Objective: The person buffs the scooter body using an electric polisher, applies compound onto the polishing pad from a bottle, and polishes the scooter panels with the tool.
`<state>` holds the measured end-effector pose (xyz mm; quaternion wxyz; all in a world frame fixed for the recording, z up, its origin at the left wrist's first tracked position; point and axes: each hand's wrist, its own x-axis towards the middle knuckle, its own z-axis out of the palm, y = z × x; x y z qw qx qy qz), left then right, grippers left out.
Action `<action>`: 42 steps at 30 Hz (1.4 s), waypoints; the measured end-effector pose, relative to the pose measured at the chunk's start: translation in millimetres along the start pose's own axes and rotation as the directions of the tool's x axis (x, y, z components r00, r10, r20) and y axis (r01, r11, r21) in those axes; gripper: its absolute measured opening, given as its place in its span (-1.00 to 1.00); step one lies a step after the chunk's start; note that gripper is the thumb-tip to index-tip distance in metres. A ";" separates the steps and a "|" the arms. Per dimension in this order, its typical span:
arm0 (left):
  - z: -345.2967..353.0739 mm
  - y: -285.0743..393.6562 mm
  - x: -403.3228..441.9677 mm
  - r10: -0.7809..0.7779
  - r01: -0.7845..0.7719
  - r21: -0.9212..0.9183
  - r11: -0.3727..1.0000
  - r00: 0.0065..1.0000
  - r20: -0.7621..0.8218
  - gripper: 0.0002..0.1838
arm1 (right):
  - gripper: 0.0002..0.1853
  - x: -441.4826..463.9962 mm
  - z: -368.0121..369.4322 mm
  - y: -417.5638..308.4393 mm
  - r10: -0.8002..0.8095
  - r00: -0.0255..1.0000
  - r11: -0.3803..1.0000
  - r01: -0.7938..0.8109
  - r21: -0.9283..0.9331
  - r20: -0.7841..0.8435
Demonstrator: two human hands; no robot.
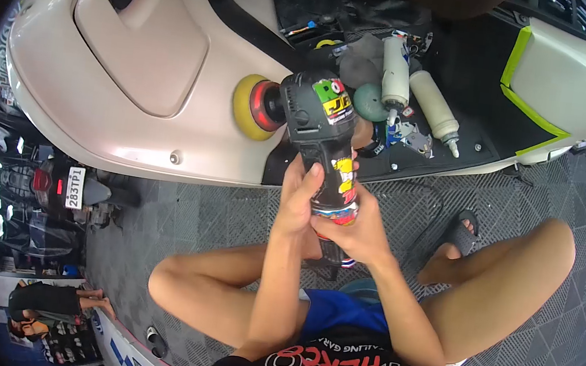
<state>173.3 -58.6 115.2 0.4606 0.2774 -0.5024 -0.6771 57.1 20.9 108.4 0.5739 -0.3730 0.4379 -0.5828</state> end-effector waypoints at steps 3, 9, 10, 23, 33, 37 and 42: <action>13.9 -7.5 5.1 0.051 -0.054 -0.045 0.998 0.997 -0.064 -0.37 | -0.15 1.8 -13.0 -5.8 -0.047 0.997 0.993 0.041 0.110 0.053; 23.3 -1.6 12.1 0.063 -0.046 0.087 0.995 0.978 -0.198 -0.41 | 0.00 -4.7 -12.6 -4.5 0.059 0.995 0.989 -0.070 0.132 0.081; 19.9 0.2 11.4 0.017 0.001 0.079 0.997 0.976 -0.219 -0.45 | 0.00 -4.1 -9.8 -7.2 0.026 0.996 0.993 -0.035 0.111 0.083; 36.9 23.0 33.6 -0.265 0.268 0.006 0.963 0.954 -0.139 -0.55 | -0.34 4.9 -9.4 -48.4 0.236 0.971 0.967 -0.233 0.102 -0.018; 35.2 40.3 46.6 -0.168 0.181 0.049 0.982 0.966 -0.197 -0.62 | -0.25 29.1 -12.8 -56.6 0.062 0.996 0.998 -0.061 -0.019 0.061; 37.7 19.7 43.8 -0.210 0.228 0.059 0.972 0.953 -0.216 -0.61 | -0.27 23.0 -25.1 -39.5 0.194 0.979 0.980 -0.197 0.041 0.063; 31.6 45.3 51.8 -0.146 0.158 0.057 0.986 0.974 -0.171 -0.55 | -0.20 38.2 -11.1 -39.1 0.018 0.999 1.000 -0.018 -0.003 0.034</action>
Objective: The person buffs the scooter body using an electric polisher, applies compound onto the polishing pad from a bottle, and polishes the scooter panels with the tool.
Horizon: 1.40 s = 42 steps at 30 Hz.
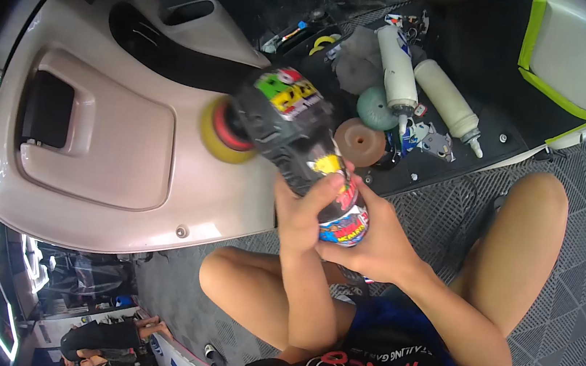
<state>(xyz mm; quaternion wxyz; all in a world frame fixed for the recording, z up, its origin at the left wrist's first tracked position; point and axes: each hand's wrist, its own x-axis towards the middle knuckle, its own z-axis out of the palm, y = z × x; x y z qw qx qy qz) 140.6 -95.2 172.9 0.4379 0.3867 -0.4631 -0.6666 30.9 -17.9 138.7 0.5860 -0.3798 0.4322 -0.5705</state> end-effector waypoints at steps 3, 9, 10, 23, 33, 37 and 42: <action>-5.2 15.6 6.7 0.054 -0.055 0.009 0.998 0.995 0.084 -0.54 | -0.12 9.2 5.9 -12.6 -0.026 0.999 1.000 0.026 0.014 0.031; -5.2 -24.6 3.1 -0.014 0.014 0.038 0.999 1.000 -0.007 -0.58 | -0.24 -3.7 -9.5 2.8 0.135 0.990 0.989 -0.138 0.045 0.050; -5.0 -32.8 2.3 0.010 -0.008 0.054 0.998 1.000 -0.027 -0.59 | -0.31 -6.8 -12.1 9.0 0.158 0.985 0.984 -0.162 0.074 0.064; -18.0 -8.6 -10.3 0.025 -0.023 -0.027 0.999 0.998 0.053 -0.51 | -0.24 -8.6 18.8 3.9 -0.005 0.999 1.000 0.005 0.020 -0.035; -18.3 -51.6 -18.3 -0.056 0.056 0.175 0.983 0.998 -0.004 -0.57 | -0.31 -32.1 0.6 44.0 0.214 0.977 0.967 -0.210 0.145 -0.015; -27.2 -47.9 -46.4 0.005 -0.003 0.092 0.996 1.000 -0.021 -0.44 | -0.23 -43.4 11.8 46.7 0.062 0.998 0.998 -0.062 -0.021 -0.013; -35.6 -48.2 -59.2 0.002 -0.008 0.096 0.995 0.998 0.060 -0.40 | -0.20 -54.5 15.1 54.4 0.022 1.000 0.999 -0.021 -0.028 0.016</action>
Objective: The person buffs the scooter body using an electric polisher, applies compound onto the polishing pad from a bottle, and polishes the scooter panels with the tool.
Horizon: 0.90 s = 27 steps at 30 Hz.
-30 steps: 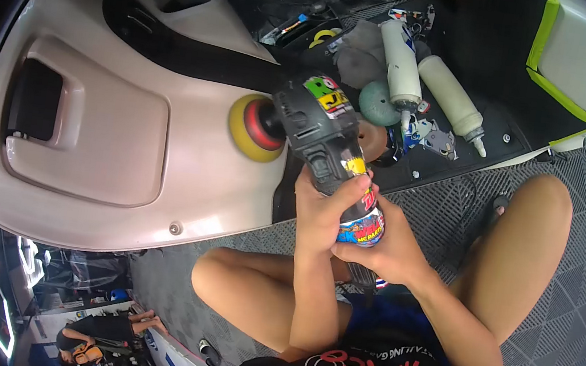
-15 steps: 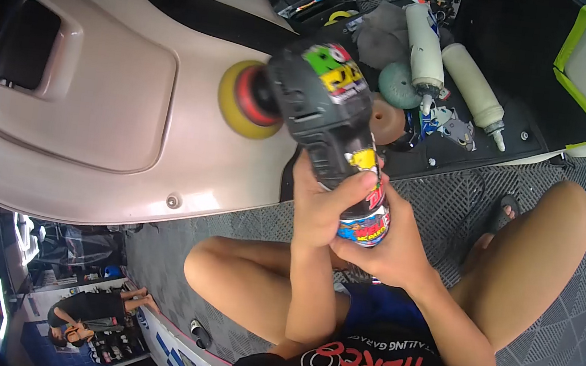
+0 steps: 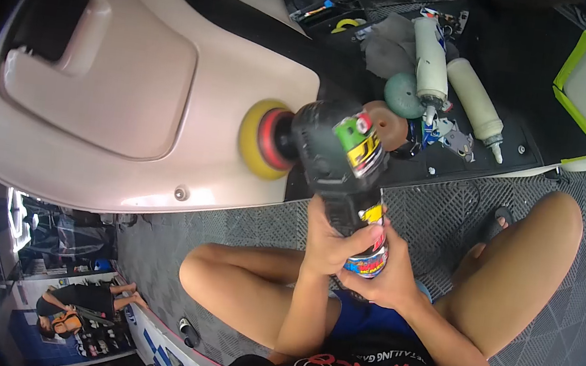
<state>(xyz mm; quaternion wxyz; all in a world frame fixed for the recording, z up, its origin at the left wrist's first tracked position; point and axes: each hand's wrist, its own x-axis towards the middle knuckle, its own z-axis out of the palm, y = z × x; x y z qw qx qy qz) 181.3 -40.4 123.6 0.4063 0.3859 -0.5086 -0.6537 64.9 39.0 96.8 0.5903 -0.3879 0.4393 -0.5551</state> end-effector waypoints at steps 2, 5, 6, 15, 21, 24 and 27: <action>6.2 9.9 8.2 0.024 -0.024 0.003 1.000 0.999 -0.029 -0.37 | -0.26 1.9 -0.2 -12.4 0.037 0.999 0.999 -0.037 0.021 0.001; 11.2 45.2 25.8 0.102 -0.101 0.104 0.989 0.995 0.001 -0.39 | -0.33 16.6 4.6 -40.3 0.068 0.998 0.993 -0.068 0.098 0.000; 8.5 47.0 24.9 0.097 -0.096 0.069 0.993 0.995 -0.015 -0.42 | -0.31 20.2 7.4 -45.6 0.057 0.998 0.993 -0.058 0.102 0.013; 8.5 17.2 9.0 0.198 -0.198 -0.010 0.980 0.980 -0.017 -0.41 | -0.15 9.4 -1.3 -19.7 -0.090 0.995 0.994 0.092 -0.052 0.038; 11.7 56.4 53.0 0.215 -0.217 0.047 0.975 0.976 0.039 -0.52 | -0.35 41.0 3.4 -52.0 -0.009 0.999 0.997 0.007 0.082 0.035; -1.0 53.2 42.6 0.324 -0.326 0.087 0.941 0.945 0.033 -0.46 | -0.21 42.4 10.9 -45.1 -0.202 0.979 0.972 0.203 -0.117 0.021; -11.7 22.3 15.8 0.322 -0.321 -0.027 0.947 0.946 0.043 -0.31 | -0.04 28.3 11.3 -13.9 -0.223 0.974 0.973 0.224 -0.056 0.033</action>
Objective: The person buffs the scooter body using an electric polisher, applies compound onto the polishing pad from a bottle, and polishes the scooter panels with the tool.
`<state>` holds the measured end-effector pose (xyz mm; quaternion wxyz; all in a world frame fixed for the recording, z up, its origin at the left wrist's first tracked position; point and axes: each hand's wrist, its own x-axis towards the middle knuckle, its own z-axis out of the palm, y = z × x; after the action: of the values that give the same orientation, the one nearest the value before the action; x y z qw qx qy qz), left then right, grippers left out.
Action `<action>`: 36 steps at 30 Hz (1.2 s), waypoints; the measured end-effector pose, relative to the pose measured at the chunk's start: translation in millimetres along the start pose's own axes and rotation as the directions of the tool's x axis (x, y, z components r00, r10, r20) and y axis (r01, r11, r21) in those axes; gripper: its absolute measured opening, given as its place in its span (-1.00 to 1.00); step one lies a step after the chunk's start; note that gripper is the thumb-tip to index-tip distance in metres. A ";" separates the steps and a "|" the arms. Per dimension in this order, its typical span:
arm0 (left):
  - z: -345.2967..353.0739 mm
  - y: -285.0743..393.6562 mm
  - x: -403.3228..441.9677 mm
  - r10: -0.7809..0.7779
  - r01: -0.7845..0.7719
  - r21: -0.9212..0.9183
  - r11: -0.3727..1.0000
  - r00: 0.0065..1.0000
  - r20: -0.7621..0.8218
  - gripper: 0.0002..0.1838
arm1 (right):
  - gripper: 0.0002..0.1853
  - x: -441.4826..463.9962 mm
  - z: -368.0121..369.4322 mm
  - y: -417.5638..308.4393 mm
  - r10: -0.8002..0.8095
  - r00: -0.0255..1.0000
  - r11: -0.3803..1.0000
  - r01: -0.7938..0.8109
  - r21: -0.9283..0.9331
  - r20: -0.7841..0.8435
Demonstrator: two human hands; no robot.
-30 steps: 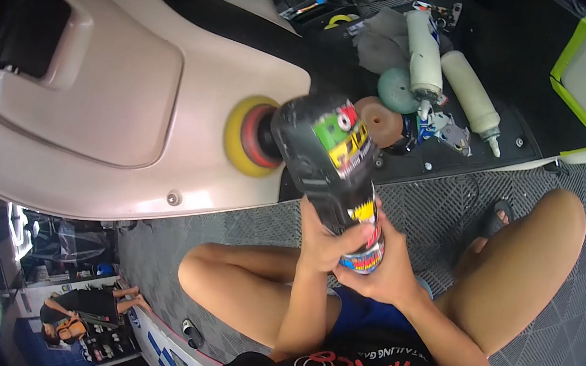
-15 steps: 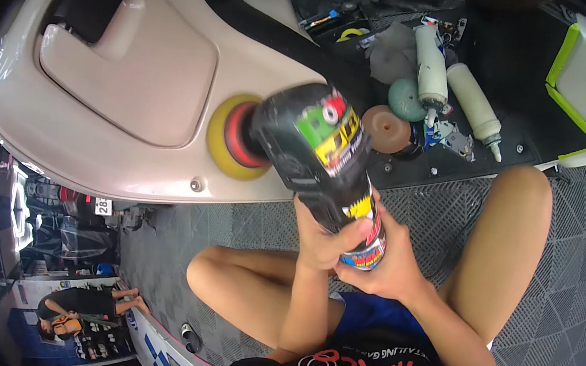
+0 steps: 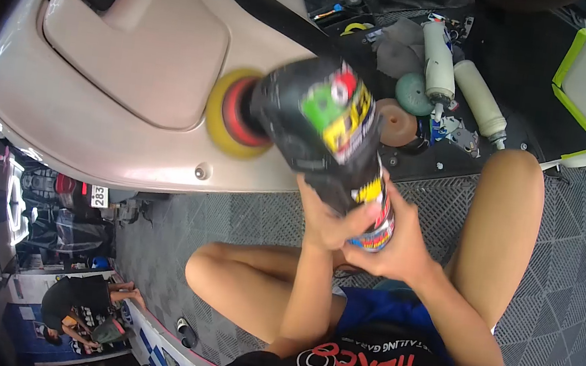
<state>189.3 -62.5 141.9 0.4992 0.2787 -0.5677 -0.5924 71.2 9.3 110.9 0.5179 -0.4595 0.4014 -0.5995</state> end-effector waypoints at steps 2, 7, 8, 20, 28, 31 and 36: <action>1.0 -5.4 -12.0 -0.026 0.027 -0.030 0.999 1.000 0.005 -0.30 | 0.03 -13.3 1.5 11.6 -0.023 0.999 0.996 0.025 -0.087 0.025; -6.4 -19.7 -31.6 -0.219 0.219 0.017 0.976 0.976 0.020 -0.31 | -0.20 -47.1 12.3 38.3 0.232 0.968 0.972 -0.227 0.060 -0.091; -6.9 -21.0 -32.9 -0.235 0.235 0.046 0.971 0.972 0.008 -0.29 | -0.23 -49.8 12.4 43.9 0.211 0.972 0.977 -0.212 0.009 -0.100; -38.3 -43.7 -73.4 0.046 -0.045 0.005 0.999 0.996 -0.078 -0.20 | -0.26 -46.4 37.8 67.2 -0.220 0.952 0.835 0.072 -0.546 -0.212; -51.2 -63.4 -77.4 0.088 -0.088 0.026 0.996 0.996 -0.007 -0.14 | -0.10 -44.1 35.0 82.1 -0.239 0.949 0.807 0.078 -0.585 -0.203; -40.8 -69.6 -70.9 0.063 -0.065 -0.063 0.996 0.997 -0.033 -0.08 | -0.14 -47.6 28.3 90.1 -0.201 0.947 0.817 0.021 -0.576 -0.251; -36.6 -73.9 -63.6 0.025 -0.024 -0.090 0.996 1.000 0.003 0.13 | -0.12 -51.7 20.5 89.8 -0.186 0.953 0.815 0.013 -0.579 -0.240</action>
<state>223.8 -29.7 49.2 0.5173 0.2476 -0.5447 -0.6119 115.9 47.6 23.2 0.2606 -0.5224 0.6080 -0.5381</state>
